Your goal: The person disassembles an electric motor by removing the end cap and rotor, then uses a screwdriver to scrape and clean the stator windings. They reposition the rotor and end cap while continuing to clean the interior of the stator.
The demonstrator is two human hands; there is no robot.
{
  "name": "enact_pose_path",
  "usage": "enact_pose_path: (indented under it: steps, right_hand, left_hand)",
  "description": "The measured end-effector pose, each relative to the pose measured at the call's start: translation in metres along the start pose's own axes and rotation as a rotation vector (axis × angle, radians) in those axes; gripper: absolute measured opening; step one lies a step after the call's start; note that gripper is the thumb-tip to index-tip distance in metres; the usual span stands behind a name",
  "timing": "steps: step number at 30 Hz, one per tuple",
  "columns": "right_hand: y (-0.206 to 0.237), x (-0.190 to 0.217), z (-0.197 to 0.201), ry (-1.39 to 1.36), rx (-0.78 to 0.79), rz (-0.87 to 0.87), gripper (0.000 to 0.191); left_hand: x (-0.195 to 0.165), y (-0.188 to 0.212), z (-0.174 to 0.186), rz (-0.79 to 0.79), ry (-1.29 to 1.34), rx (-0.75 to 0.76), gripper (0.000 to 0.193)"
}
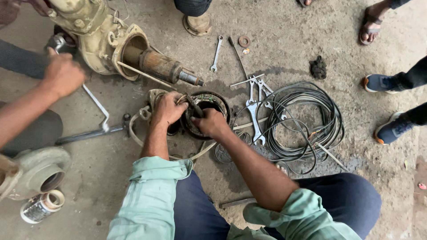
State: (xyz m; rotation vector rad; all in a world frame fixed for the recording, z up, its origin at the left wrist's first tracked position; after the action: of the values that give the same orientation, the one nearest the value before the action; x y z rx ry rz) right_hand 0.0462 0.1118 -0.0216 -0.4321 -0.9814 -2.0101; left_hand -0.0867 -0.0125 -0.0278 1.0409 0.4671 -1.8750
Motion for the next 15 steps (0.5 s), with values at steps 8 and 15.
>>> enact_pose_path:
  steps: [8,15]
  right_hand:
    - [-0.034,-0.041,-0.032,-0.704,0.718,-0.333,0.042]
    - [-0.049,-0.041,-0.019,-0.501,0.681,-0.21,0.046]
  left_hand:
    - [0.005,0.001,-0.006,0.03,0.099,-0.009,0.03]
    - [0.0,0.001,-0.006,-0.002,0.099,0.022,0.027]
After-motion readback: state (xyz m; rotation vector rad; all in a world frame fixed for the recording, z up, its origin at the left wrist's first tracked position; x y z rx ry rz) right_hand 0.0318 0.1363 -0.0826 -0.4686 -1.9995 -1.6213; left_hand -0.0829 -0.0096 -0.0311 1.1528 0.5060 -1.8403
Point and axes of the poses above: each hand's wrist, its own y-axis away from the middle knuckle, its own z-axis out of the back of the hand, x = y × z, the point moved 8 cm from there along -y, towards the middle knuckle, and after that the axes turned 8 degrees about y, right-handed, at the moved point
